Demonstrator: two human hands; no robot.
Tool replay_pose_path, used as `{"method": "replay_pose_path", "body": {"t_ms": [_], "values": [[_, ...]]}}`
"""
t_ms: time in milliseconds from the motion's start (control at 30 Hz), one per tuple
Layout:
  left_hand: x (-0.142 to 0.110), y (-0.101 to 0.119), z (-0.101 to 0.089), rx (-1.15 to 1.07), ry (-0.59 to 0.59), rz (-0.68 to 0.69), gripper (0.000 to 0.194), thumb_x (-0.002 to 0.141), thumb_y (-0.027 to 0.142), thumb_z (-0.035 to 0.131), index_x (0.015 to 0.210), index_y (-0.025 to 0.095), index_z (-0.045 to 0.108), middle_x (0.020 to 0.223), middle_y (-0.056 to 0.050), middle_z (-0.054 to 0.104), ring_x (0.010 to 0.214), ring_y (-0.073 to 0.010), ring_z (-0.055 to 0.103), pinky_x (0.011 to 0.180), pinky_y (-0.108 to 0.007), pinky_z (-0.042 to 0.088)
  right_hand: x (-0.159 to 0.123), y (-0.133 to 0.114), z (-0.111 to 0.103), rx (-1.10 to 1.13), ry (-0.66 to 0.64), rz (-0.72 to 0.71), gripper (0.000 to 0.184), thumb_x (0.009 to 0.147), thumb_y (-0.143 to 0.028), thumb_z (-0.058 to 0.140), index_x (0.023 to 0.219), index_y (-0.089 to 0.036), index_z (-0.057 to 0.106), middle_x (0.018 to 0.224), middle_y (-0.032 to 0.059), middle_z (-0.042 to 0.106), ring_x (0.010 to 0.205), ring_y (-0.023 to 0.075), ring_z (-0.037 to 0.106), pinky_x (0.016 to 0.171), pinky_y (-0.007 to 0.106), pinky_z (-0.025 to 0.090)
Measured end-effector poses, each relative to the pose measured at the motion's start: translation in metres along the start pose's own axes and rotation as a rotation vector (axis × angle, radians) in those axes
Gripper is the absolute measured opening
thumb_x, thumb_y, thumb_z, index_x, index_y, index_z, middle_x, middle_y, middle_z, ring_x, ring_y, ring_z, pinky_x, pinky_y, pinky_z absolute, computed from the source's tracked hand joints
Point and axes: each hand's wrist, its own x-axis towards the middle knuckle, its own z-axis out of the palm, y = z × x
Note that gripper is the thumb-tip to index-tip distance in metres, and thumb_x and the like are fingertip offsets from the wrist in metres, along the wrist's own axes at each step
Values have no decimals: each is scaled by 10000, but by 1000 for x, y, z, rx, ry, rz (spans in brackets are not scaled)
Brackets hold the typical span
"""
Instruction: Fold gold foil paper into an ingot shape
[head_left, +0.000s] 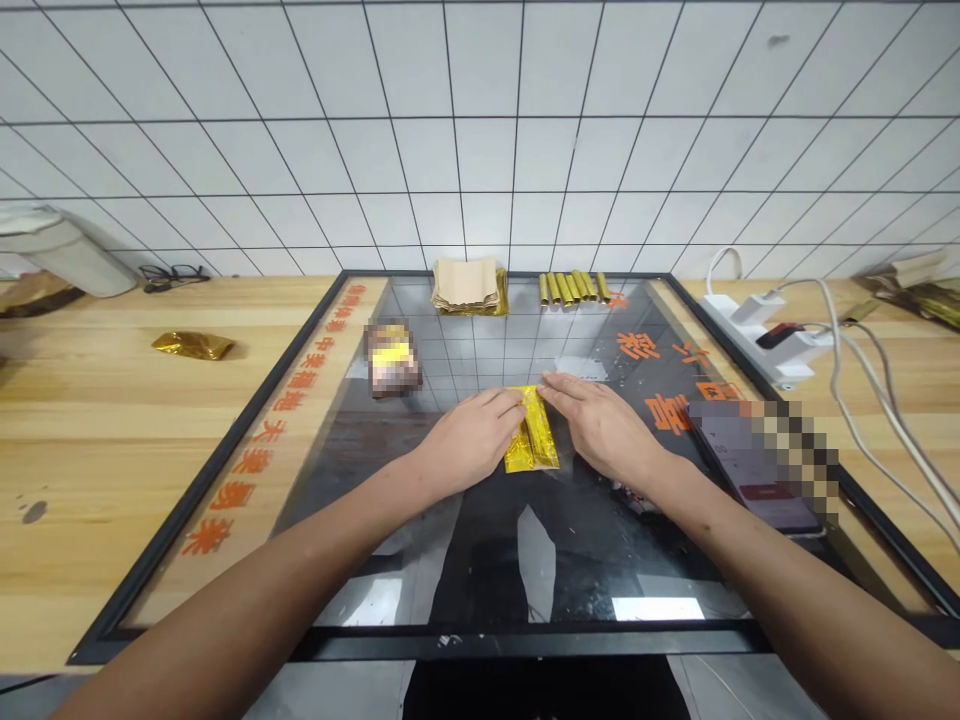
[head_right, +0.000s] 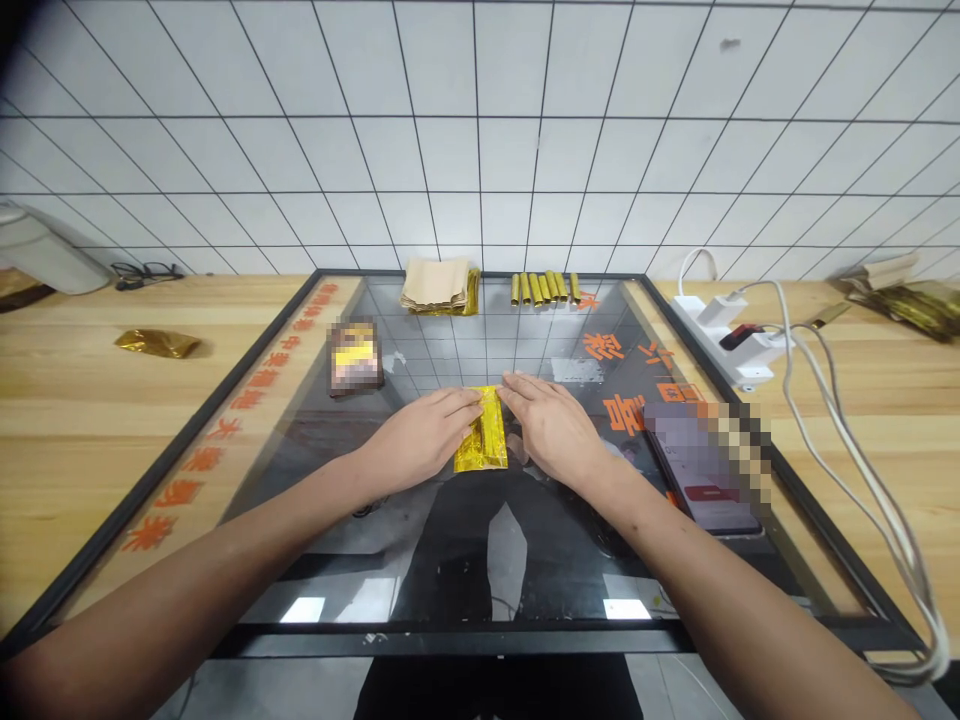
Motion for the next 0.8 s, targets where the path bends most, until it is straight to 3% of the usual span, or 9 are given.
{"method": "replay_pose_path", "body": {"t_ms": [200,567,800], "values": [[1,1,-2,-8,-7,-10,304,1112,167,446,1302,110,676,1419,-166,687,1354,-272,645,1210,-444,508,5,3,-13,27,-29,55,624,953,-39,404,1535,-90,622,1614,206,582,1466,285,601,1189,454,531],[-1,1,0,23,20,-7,333,1117,191,426,1345,111,657,1431,-156,687,1376,-278,634,1199,-446,517,8,-4,-1,-146,-22,58,582,947,-85,574,1515,-188,651,1611,174,596,1380,361,631,1076,551,574],[-1,1,1,28,-2,4,348,1118,189,419,1370,99,641,1446,-166,676,1407,-285,616,1234,-448,487,7,-8,0,-35,30,13,585,942,-31,530,1497,-158,663,1617,175,589,1422,335,618,1149,547,537]]}}
